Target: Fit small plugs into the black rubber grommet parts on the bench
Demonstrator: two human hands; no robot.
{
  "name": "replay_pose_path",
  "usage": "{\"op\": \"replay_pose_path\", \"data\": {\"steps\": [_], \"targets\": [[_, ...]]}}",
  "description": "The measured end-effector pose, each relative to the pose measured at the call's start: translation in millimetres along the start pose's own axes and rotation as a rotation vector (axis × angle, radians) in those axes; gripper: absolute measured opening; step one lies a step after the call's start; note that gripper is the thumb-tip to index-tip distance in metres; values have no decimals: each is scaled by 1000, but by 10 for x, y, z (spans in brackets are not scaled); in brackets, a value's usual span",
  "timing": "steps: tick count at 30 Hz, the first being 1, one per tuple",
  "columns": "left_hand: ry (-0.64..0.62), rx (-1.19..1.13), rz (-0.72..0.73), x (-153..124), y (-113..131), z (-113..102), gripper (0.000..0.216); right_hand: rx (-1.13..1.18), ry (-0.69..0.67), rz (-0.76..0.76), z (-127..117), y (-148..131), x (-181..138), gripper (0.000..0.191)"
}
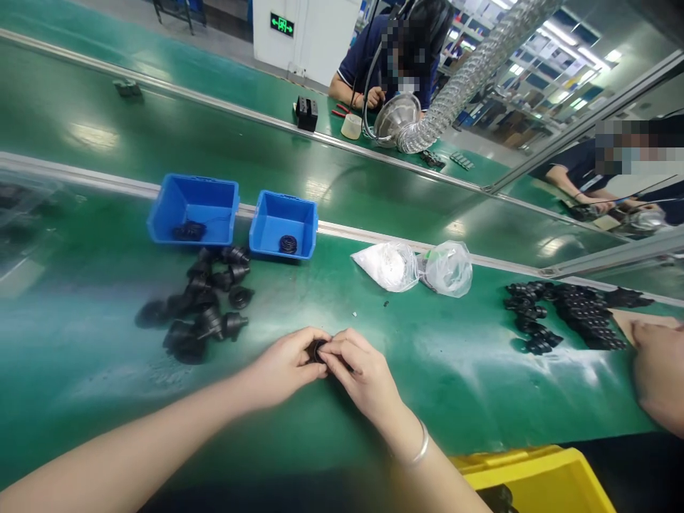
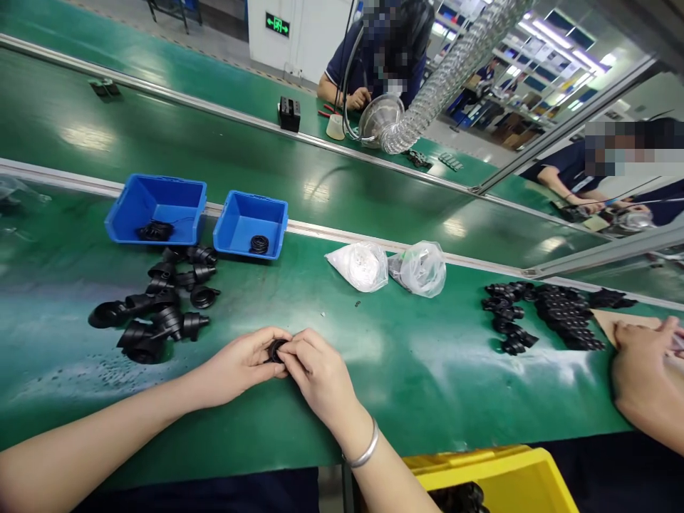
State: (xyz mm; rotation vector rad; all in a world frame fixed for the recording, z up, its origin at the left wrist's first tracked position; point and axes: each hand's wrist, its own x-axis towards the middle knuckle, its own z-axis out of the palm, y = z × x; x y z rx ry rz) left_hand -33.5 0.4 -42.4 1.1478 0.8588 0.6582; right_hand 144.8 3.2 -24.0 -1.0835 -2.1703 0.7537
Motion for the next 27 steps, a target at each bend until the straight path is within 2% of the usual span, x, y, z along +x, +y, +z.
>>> {"op": "replay_pose_path", "data": {"steps": [10, 13, 18, 24, 27], "targets": [[31, -104, 4, 11, 8, -45, 30, -221, -60, -131, 67, -9, -171, 40], [49, -109, 18, 21, -24, -46, 31, -269, -74, -166, 92, -14, -153, 41], [75, -21, 10, 18, -77, -65, 30, -311, -168, -127, 68, -52, -103, 38], [61, -33, 37, 6, -29, -76, 34, -178, -25, -99, 45, -28, -152, 54], [71, -23, 47, 10, -1, -67, 34, -279, -95, -146, 61, -20, -145, 54]]}}
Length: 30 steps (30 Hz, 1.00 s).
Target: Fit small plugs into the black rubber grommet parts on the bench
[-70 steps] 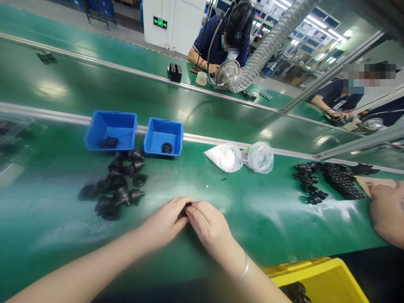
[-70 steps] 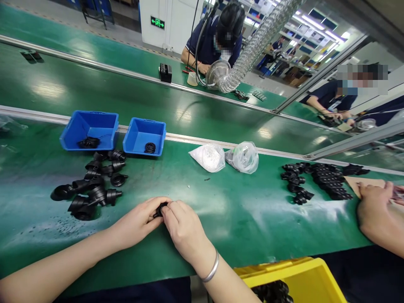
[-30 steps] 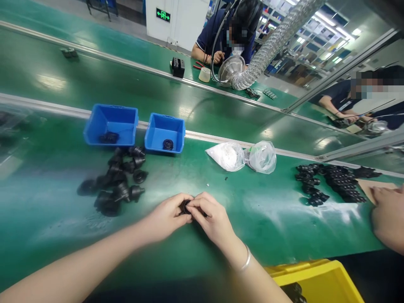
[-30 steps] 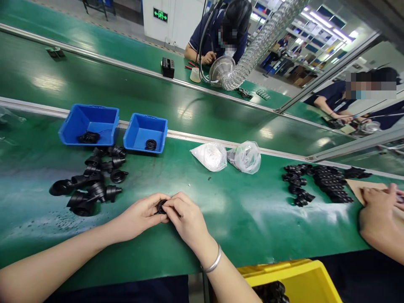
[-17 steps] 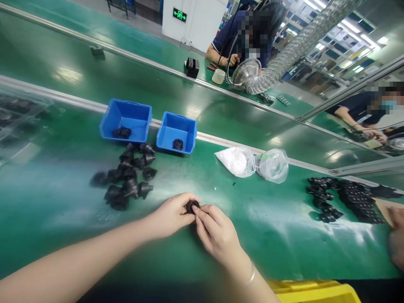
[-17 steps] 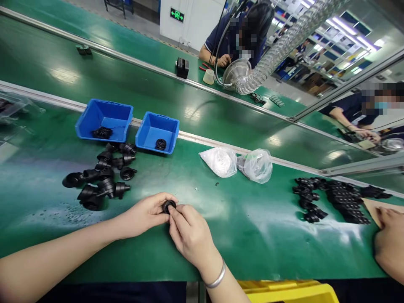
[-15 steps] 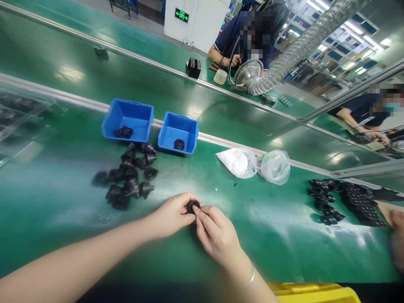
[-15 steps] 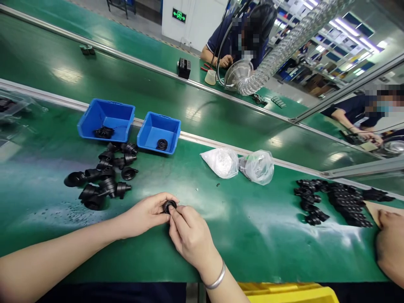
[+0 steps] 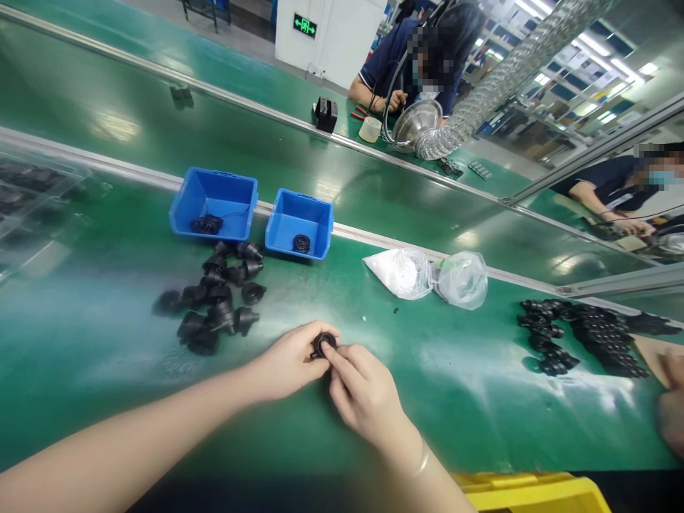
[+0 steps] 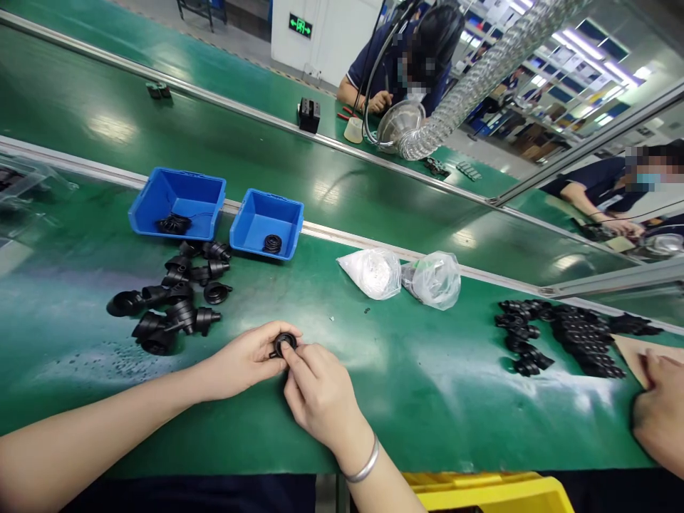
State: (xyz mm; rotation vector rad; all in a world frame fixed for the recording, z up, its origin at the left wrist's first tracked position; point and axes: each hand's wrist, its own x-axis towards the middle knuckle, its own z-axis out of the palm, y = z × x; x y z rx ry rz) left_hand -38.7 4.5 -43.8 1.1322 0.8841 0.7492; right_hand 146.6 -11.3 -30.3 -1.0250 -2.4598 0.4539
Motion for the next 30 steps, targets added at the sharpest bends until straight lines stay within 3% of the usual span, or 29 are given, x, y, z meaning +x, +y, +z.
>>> {"op": "replay_pose_path", "data": {"steps": [2, 4, 7, 10, 16, 21, 24, 30], "targets": [[9, -5, -5, 0, 25, 5, 34, -33, -48, -11, 3, -4, 14, 52], [7, -17, -11, -11, 60, 7, 34, 60, -14, 39, 0, -12, 20, 50], [-1, 63, -6, -47, 121, 9, 39, 367, 142, 220, -3, -28, 14, 42], [17, 333, 61, -77, 155, 12, 45, 644, 186, 391, 16, -50, 22, 35], [46, 659, 252, -78, 126, 21, 46, 764, 171, 513, 110, -55, 56, 42], [67, 852, 251, -109, 167, 28, 33, 1077, 146, 579, 128, -57, 104, 41], [65, 878, 255, -130, 218, 26, 37, 1279, 75, 622, 88, -73, 141, 42], [115, 908, 260, -144, 300, -24, 37, 1443, 16, 679, 41, -58, 128, 44]]}}
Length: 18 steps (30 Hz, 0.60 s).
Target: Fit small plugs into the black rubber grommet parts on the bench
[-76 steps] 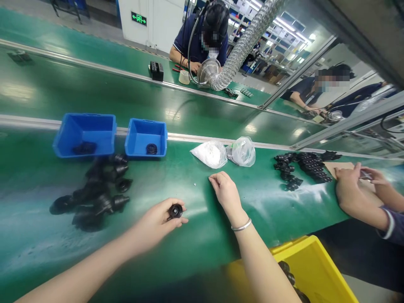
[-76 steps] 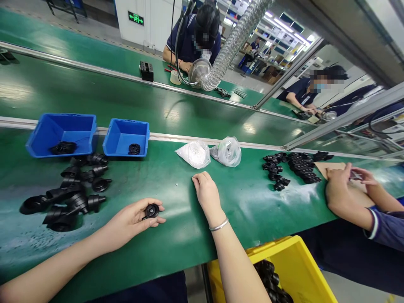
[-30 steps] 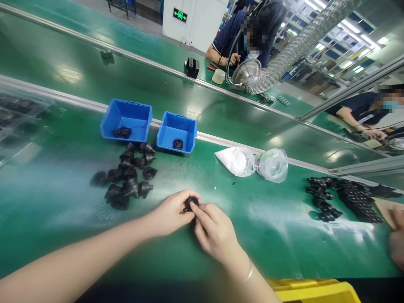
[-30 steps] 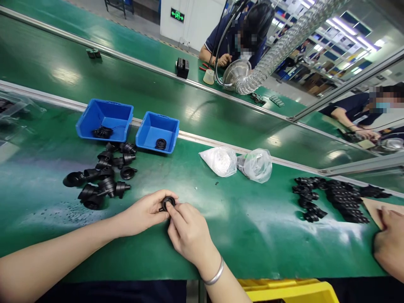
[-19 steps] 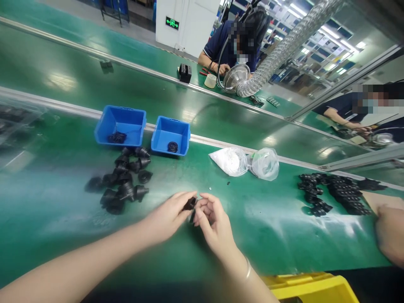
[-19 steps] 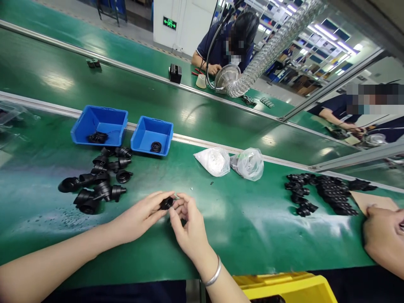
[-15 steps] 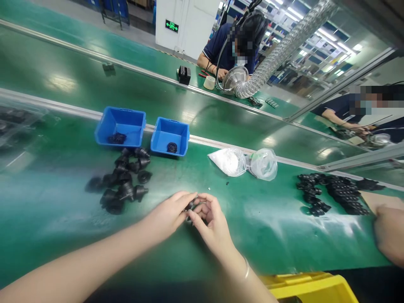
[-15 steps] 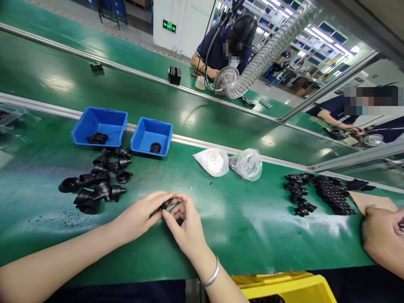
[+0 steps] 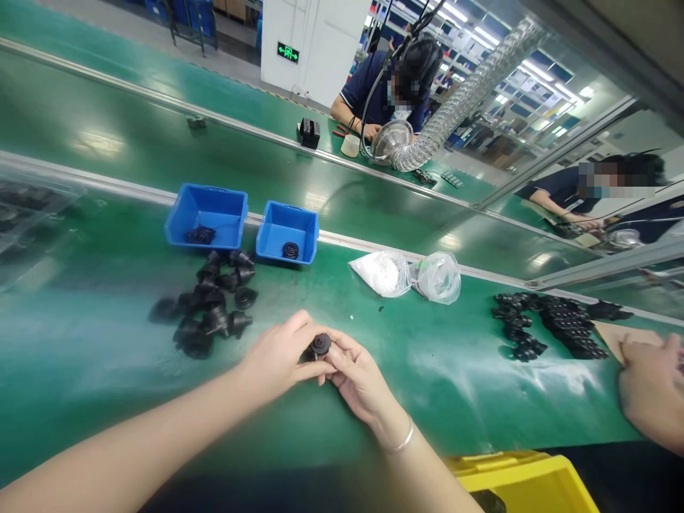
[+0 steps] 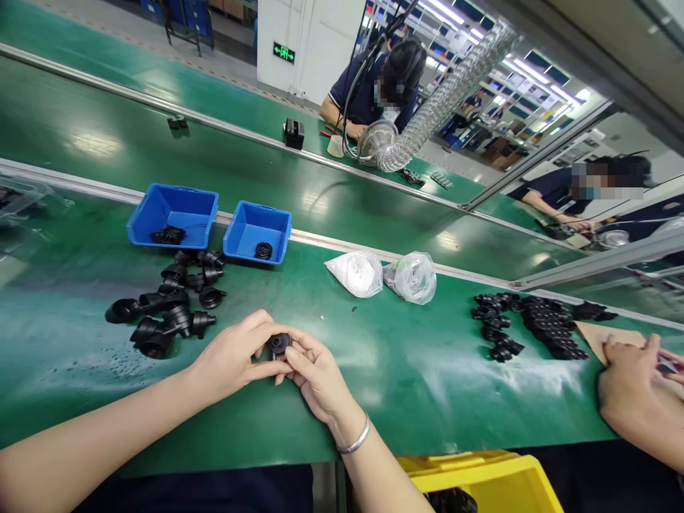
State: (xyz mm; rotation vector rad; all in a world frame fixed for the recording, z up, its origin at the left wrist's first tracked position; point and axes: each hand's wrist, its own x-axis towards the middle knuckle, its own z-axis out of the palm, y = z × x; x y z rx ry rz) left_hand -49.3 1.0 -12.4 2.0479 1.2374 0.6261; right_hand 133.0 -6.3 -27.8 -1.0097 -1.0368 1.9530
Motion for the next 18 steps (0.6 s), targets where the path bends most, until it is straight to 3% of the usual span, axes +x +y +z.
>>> {"op": "replay_pose_path", "data": {"steps": [6, 10, 12, 14, 16, 18], "targets": [[0, -16, 14, -32, 19, 24, 42, 27, 26, -6, 54, 71, 3, 40], [70, 70, 40, -20, 18, -2, 64, -220, 113, -104, -87, -80, -13, 40], [148, 262, 17, -3, 2, -101, 55, -516, 216, -176, -348, -245, -59, 39], [214, 478, -47, 5, -17, -249, 37, -958, 351, -254, -745, -420, -149, 37], [258, 659, -140, -4, -39, -406, 30, -1377, 505, -237, -1219, -564, -288, 34], [279, 804, -217, -26, -73, -522, 31, -1605, 707, -188, -1670, -663, -461, 33]]}}
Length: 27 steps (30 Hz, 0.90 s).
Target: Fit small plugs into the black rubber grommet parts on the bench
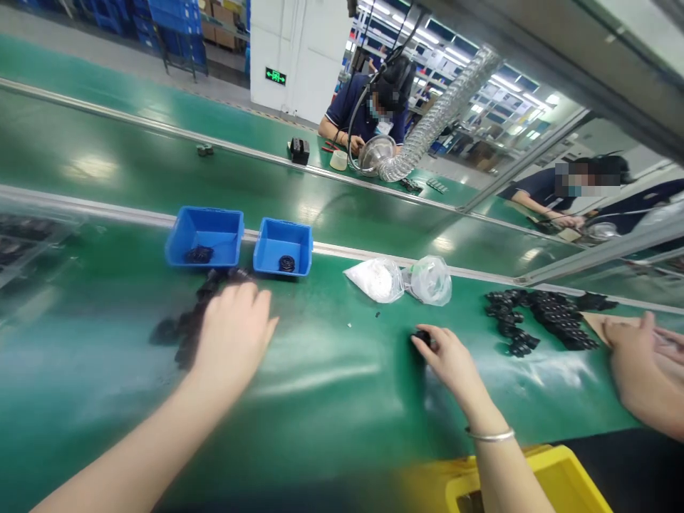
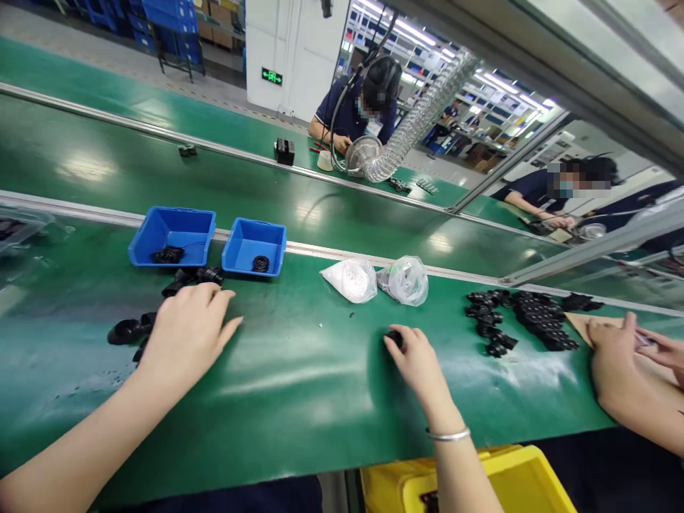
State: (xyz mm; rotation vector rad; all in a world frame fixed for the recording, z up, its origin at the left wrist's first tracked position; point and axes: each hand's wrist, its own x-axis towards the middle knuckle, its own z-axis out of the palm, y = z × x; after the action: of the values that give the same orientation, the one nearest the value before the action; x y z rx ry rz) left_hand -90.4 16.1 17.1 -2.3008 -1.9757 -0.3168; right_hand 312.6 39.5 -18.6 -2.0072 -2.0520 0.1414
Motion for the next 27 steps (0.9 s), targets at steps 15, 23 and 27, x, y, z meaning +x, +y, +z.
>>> {"op": "replay_pose_path", "data": {"steps": [15, 23, 27], "targets": [[-144, -378, 88, 8, 166, 202, 32, 132, 117, -279, -106, -947, 304, 19], [-725, -1840, -459, -95, 464, 95, 46, -161, -102, -292, 95, -793, 1296, 13], [-783, -2102, -695, -85, 478, 179, 43, -237, -178, -354, 274, -764, 1467, 28]]}}
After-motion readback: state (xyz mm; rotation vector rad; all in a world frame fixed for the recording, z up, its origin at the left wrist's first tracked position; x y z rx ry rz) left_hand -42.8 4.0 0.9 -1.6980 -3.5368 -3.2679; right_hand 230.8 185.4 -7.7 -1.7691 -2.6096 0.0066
